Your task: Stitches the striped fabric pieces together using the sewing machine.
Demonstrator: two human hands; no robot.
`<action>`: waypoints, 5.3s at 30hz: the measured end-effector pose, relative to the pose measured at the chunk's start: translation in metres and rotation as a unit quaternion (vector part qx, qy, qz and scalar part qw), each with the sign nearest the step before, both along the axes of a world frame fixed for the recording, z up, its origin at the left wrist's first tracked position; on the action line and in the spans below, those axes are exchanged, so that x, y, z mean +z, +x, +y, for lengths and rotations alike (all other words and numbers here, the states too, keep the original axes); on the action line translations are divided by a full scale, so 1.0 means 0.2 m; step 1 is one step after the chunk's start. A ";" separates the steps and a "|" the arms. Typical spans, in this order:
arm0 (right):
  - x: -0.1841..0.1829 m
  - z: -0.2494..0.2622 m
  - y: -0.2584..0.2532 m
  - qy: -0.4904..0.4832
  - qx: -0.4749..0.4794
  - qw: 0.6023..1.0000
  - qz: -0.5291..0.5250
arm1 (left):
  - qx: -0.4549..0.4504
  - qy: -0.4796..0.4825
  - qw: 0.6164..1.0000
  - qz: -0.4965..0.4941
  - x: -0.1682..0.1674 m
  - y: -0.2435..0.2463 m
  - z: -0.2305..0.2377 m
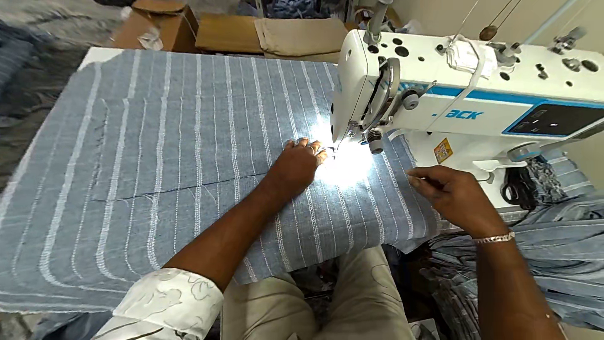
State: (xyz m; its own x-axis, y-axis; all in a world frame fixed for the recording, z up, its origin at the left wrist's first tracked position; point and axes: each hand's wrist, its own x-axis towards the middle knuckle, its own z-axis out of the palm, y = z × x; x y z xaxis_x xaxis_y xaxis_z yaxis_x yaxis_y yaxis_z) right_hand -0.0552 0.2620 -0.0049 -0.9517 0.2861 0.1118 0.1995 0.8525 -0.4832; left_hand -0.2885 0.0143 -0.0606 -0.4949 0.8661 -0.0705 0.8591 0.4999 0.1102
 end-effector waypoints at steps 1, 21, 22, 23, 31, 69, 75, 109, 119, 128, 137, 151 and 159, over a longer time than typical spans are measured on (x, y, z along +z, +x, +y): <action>-0.01 -0.02 0.03 -0.010 -0.014 1.000 0.009 | 0.000 -0.006 1.000 -0.002 0.01 0.00 0.00; -0.05 -0.02 -0.67 0.201 0.091 0.965 -0.144 | 0.164 -0.187 0.934 -0.255 0.46 0.62 -0.81; -0.04 -0.08 -0.68 0.176 0.028 0.971 -0.158 | 0.144 -0.147 0.943 -0.262 0.48 0.58 -0.80; -0.06 -0.14 -0.67 0.147 -0.029 0.981 -0.122 | 0.134 -0.103 0.959 -0.229 0.47 0.52 -0.80; -0.54 -0.11 0.03 0.171 0.012 0.984 0.054 | 0.094 0.051 0.993 0.047 -0.10 0.05 -0.99; -0.46 -0.56 -0.05 0.070 0.013 0.991 0.110 | 0.209 0.051 0.977 0.003 -0.07 0.09 -0.66; -0.42 -0.40 -0.26 0.090 0.073 0.988 0.104 | 0.206 0.096 0.973 0.033 -0.06 -0.16 -0.58; -0.43 -0.85 0.14 -0.167 -0.120 0.979 0.011 | 0.183 0.068 0.980 0.026 -0.08 0.32 -0.75; -0.43 -0.69 0.08 0.041 -0.037 0.996 0.072 | 0.209 0.059 0.976 0.015 -0.10 0.27 -0.72; -0.43 -0.28 -0.21 -0.030 0.141 0.982 0.120 | 0.214 0.080 0.973 0.012 -0.09 -0.04 -0.62; -0.18 -0.56 -0.27 -0.102 0.039 0.994 -0.020 | 0.184 0.087 0.979 0.027 0.01 0.25 -0.57; -0.33 -0.69 0.09 -0.078 -0.065 0.994 -0.028 | 0.195 0.053 0.979 0.026 -0.11 0.33 -0.66; -0.45 -0.59 0.05 0.073 0.008 0.992 0.101 | 0.192 0.070 0.979 0.001 -0.08 0.19 -0.62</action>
State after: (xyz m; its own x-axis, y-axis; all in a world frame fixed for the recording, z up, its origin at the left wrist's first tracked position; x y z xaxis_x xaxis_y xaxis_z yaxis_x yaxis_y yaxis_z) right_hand -0.0461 0.1436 -0.0954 -0.9099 0.2385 0.3393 0.0982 0.9188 -0.3824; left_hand -0.2496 -0.1101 -0.0775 -0.7864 0.6165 0.0380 0.6105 0.7666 0.1990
